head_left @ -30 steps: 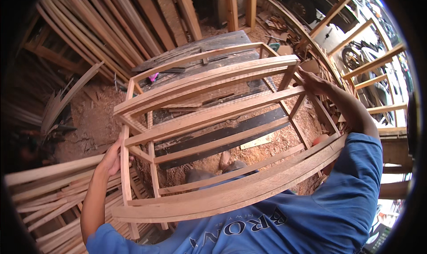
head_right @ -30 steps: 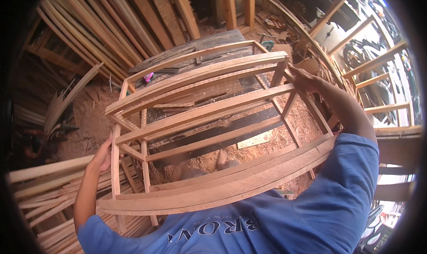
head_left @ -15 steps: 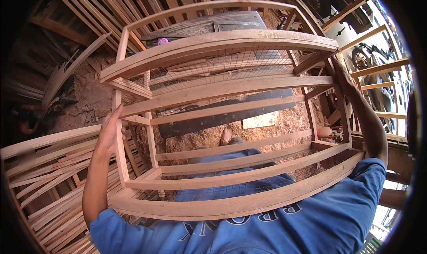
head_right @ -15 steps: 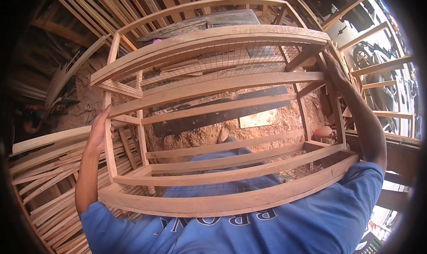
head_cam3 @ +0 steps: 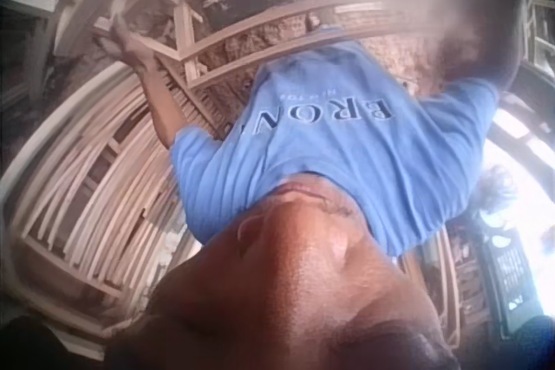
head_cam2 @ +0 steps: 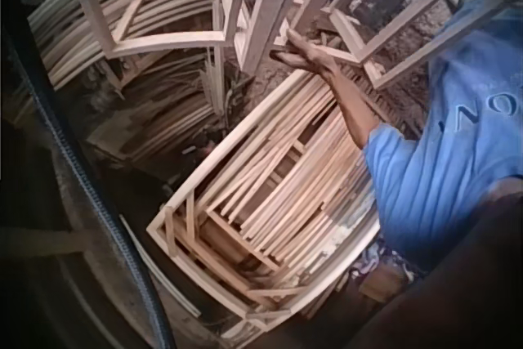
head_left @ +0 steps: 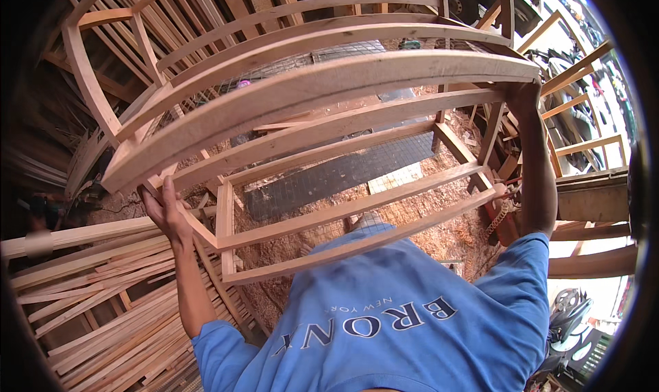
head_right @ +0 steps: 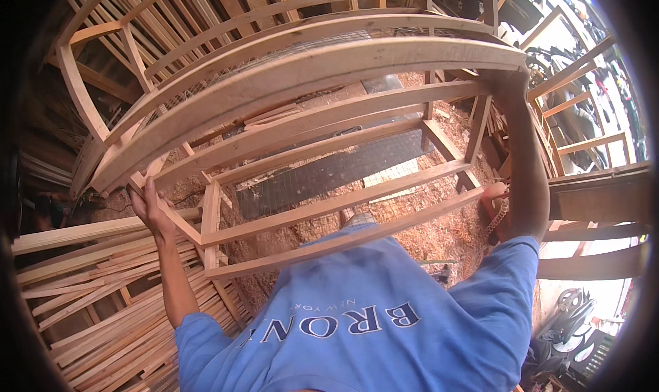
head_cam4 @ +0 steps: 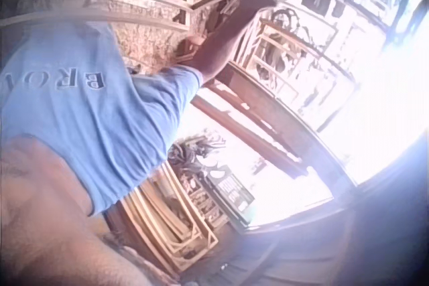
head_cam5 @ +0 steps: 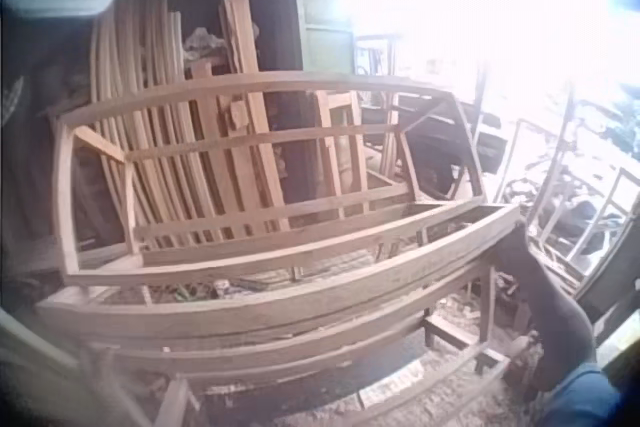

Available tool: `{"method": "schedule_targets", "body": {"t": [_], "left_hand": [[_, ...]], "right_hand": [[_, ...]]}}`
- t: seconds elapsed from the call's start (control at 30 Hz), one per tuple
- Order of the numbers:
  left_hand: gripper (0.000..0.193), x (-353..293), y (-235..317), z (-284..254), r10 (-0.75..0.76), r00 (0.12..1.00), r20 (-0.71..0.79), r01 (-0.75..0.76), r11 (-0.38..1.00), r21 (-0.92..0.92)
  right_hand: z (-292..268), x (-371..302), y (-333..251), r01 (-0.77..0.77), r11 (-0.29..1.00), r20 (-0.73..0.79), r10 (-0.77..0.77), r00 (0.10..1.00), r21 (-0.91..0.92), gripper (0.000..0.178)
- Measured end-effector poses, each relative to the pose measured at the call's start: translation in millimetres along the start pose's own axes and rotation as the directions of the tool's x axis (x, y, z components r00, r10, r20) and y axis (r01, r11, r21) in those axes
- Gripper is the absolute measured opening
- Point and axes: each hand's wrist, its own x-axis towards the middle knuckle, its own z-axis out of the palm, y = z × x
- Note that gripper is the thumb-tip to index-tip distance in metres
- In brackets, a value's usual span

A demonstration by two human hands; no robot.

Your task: The person uses pliers to remove staples from a wooden frame with wire mesh, then positions and secures a wooden slat using a nail gun. The task involves adjusting the frame and fastening components together.

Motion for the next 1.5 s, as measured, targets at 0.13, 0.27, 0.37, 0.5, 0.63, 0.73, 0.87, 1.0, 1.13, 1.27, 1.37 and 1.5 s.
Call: {"method": "schedule_targets", "body": {"t": [0.13,0.27,0.37,0.5,0.63,0.73,0.87,1.0,1.13,1.27,1.37,1.5], "left_hand": [[0.043,-14.6,-62.8,8.9,0.154,0.987,-0.054,-0.157,0.986,-0.061],[0.05,-26.0,-148.8,5.9,0.215,0.969,-0.119,-0.226,0.97,-0.086],[0.056,-22.2,-207.0,18.5,0.138,0.957,-0.255,-0.095,0.98,0.176],[0.056,-57.2,-257.6,28.1,-0.225,0.924,-0.311,0.074,0.9,-0.43],[0.059,-66.9,-290.0,19.9,-0.173,0.968,-0.184,0.182,0.983,0.035],[0.061,-64.9,-304.8,9.6,-0.456,0.878,-0.149,0.358,0.83,-0.428],[0.058,-90.1,-312.8,19.2,-0.403,0.854,-0.329,0.292,0.895,-0.338],[0.056,-93.2,-317.1,31.4,-0.375,0.83,-0.412,0.286,0.921,-0.262],[0.053,-94.2,-324.3,39.4,-0.371,0.803,-0.466,0.317,0.929,-0.192],[0.052,-146.4,-316.3,69.4,-0.159,0.847,-0.507,0.227,0.971,0.076],[0.051,-192.1,-286.8,97.0,0.024,0.971,-0.24,0.049,0.955,0.294],[0.051,-229.9,-237.5,134.6,-0.011,0.864,0.504,-0.277,0.824,0.494]], "right_hand": [[12.4,-1.9,53.2,0.185,0.978,-0.156,-0.198,0.968,-0.095,0.06],[31.8,-5.1,94.2,0.081,0.997,-0.257,-0.077,0.963,0.007,0.056],[49.3,-11.4,116.1,0.056,0.994,-0.34,-0.019,0.94,0.099,0.054],[73.2,-19.3,138.7,0.039,0.978,-0.405,0.049,0.913,0.205,0.05],[79.5,-27.2,153.9,0.015,0.964,-0.429,0.104,0.897,0.265,0.047],[74.4,-35.0,161.8,0.005,0.954,-0.425,0.129,0.896,0.301,0.046],[71.7,-46.2,168.6,-0.012,0.936,-0.427,0.171,0.888,0.351,0.043],[80.2,-62.0,180.3,-0.022,0.917,-0.446,0.215,0.869,0.398,0.042],[110.4,-106.5,192.3,-0.044,0.895,-0.5,0.289,0.816,0.445,0.04],[177.4,-202.6,178.7,-0.352,0.798,-0.49,0.585,0.646,0.489,0.036],[230.3,-283.0,145.5,-0.346,0.901,-0.16,0.313,0.936,-0.262,0.034],[293.8,-321.5,113.0,0.317,0.836,0.693,0.101,0.714,-0.448,0.063]]}}
